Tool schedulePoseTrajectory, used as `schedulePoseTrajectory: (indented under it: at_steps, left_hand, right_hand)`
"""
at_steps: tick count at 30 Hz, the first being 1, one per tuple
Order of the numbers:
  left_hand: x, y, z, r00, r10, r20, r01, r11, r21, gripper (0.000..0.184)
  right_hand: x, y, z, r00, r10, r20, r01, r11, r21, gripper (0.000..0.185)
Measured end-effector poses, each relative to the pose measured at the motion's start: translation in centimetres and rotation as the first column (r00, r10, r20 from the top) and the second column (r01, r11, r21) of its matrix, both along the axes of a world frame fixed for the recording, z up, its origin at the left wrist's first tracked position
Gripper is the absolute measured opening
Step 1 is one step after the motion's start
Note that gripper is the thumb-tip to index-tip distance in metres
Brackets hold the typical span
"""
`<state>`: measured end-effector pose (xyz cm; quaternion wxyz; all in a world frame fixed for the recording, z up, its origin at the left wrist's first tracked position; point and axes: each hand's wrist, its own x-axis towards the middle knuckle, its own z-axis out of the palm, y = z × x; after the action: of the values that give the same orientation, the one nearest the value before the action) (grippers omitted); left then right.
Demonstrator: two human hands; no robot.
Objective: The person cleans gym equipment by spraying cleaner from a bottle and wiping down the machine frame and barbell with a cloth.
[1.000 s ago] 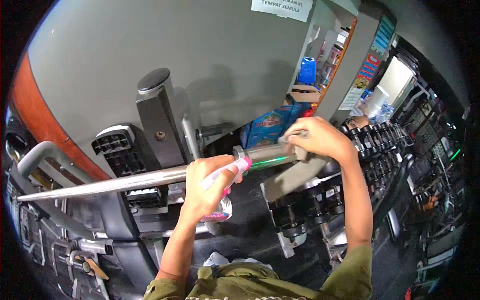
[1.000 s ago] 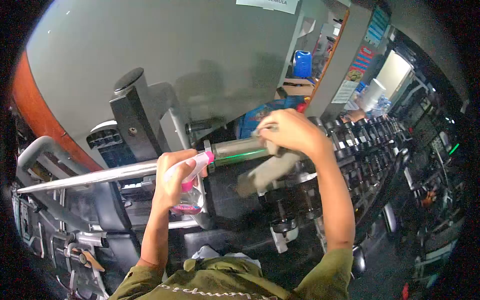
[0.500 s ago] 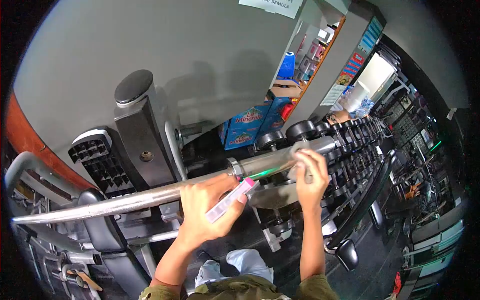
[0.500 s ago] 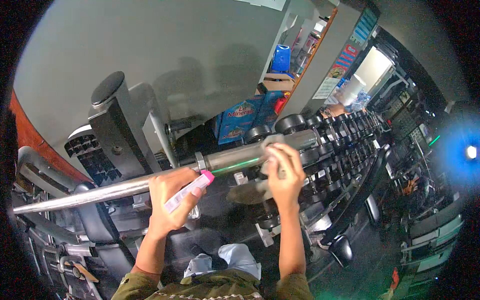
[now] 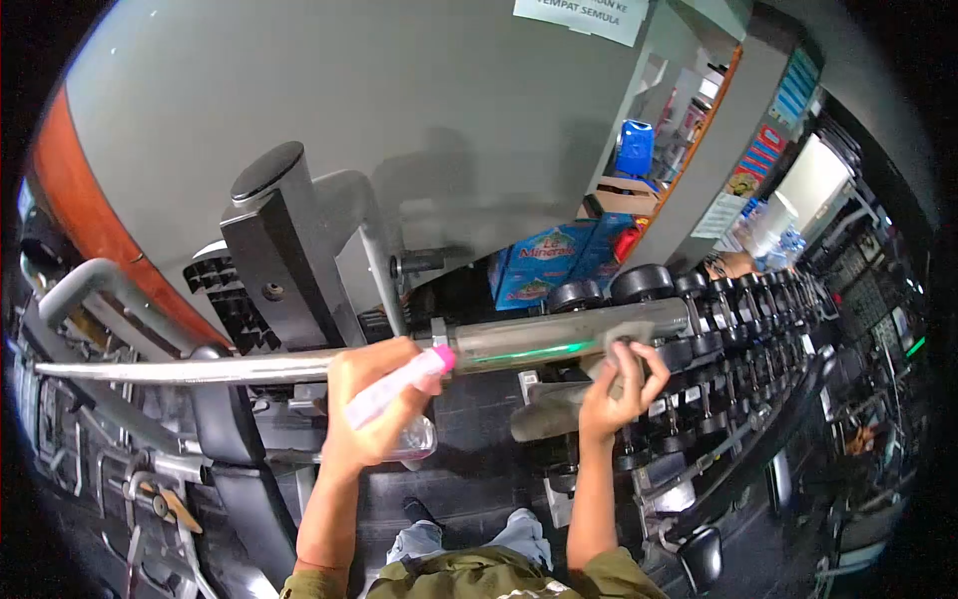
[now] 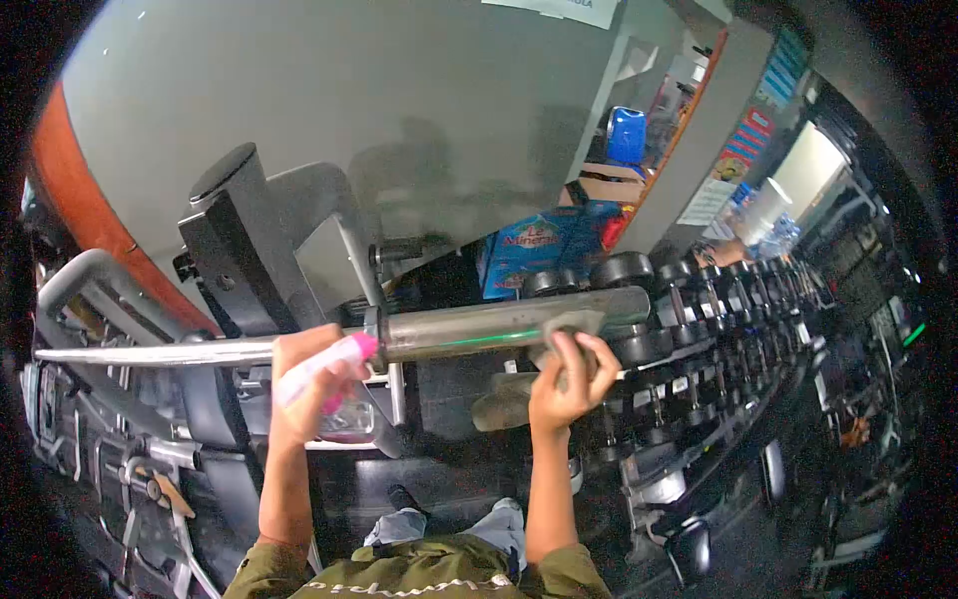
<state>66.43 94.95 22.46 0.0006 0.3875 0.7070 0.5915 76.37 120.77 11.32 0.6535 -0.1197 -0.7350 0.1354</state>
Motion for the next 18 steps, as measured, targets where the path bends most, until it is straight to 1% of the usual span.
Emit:
schedulePoseTrajectory:
  at_steps: [1,2,3,4,5,6,7,9,11,13,14,15,16,17,18]
  left_hand:
    - [-0.1,-0.2,-0.2,1.0,-0.012,0.013,0.011,0.999,0.032,0.04]
    - [0.2,-0.1,-0.1,0.999,0.004,0.041,-0.007,0.997,0.074,0.043]
    - [0.6,0.4,0.1,0.997,0.017,0.069,-0.025,0.993,0.112,0.046]
    - [1.2,1.1,0.6,0.996,0.044,0.08,-0.055,0.987,0.15,0.048]
    - [1.6,1.6,0.9,0.994,0.064,0.083,-0.076,0.986,0.151,0.05]
    - [2.0,2.2,1.3,0.996,0.075,0.052,-0.081,0.987,0.136,0.051]
    - [2.3,2.7,1.7,0.996,0.084,0.022,-0.086,0.989,0.118,0.052]
    - [2.5,4.0,2.0,0.995,0.098,-0.004,-0.097,0.992,0.085,0.053]
    - [2.8,5.1,2.6,0.994,0.105,-0.031,-0.103,0.993,0.059,0.053]
    - [3.5,6.3,3.0,0.984,0.137,0.118,-0.135,0.991,-0.018,0.058]
    - [3.8,7.4,2.4,0.973,0.164,0.164,-0.175,0.983,0.055,0.057]
    - [3.5,8.3,2.7,0.982,0.129,0.136,-0.137,0.989,0.055,0.057]
    - [3.0,8.9,2.5,0.984,0.111,0.139,-0.121,0.991,0.064,0.057]
    - [2.5,9.4,2.1,0.986,0.092,0.142,-0.103,0.992,0.071,0.057]
    - [2.3,10.3,2.0,0.98,0.095,0.177,-0.116,0.987,0.113,0.056]
  right_hand:
    - [-0.1,0.7,-0.3,0.997,-0.018,-0.073,0.012,0.997,-0.08,0.028]
    - [-0.4,0.2,-1.0,0.997,-0.005,-0.071,-0.002,0.996,-0.093,0.028]
    - [-0.9,-1.1,-1.1,0.991,0.075,-0.108,-0.088,0.989,-0.118,0.026]
    - [-2.0,-1.8,-2.5,0.986,0.105,-0.134,-0.107,0.994,-0.013,0.025]
    - [-2.3,-3.2,-2.8,0.986,0.158,-0.061,-0.153,0.985,0.074,0.025]
    - [-2.7,-4.0,-3.4,0.959,0.282,-0.005,-0.279,0.949,0.146,0.026]
    - [-3.9,-4.7,-3.6,0.93,0.367,-0.035,-0.357,0.92,0.16,0.021]
    - [-4.3,-2.7,-3.3,0.868,0.497,-0.009,-0.478,0.839,0.259,0.023]
    - [-3.1,-0.2,-3.1,0.904,0.426,-0.032,-0.403,0.874,0.27,0.022]
    - [-1.9,2.9,-4.3,0.939,0.328,-0.099,-0.313,0.939,0.141,0.021]
    - [-1.8,4.2,-5.4,0.946,0.277,-0.167,-0.271,0.961,0.056,0.022]
    - [-1.7,5.1,-6.1,0.949,0.219,-0.228,-0.232,0.972,-0.031,0.024]
    - [-0.9,5.4,-4.6,0.957,0.228,-0.18,-0.23,0.973,0.011,0.025]
    - [-1.1,5.0,-4.1,0.95,0.225,-0.216,-0.223,0.974,0.032,0.028]
    - [-0.8,4.4,-3.1,0.951,0.256,-0.175,-0.252,0.967,0.046,0.028]
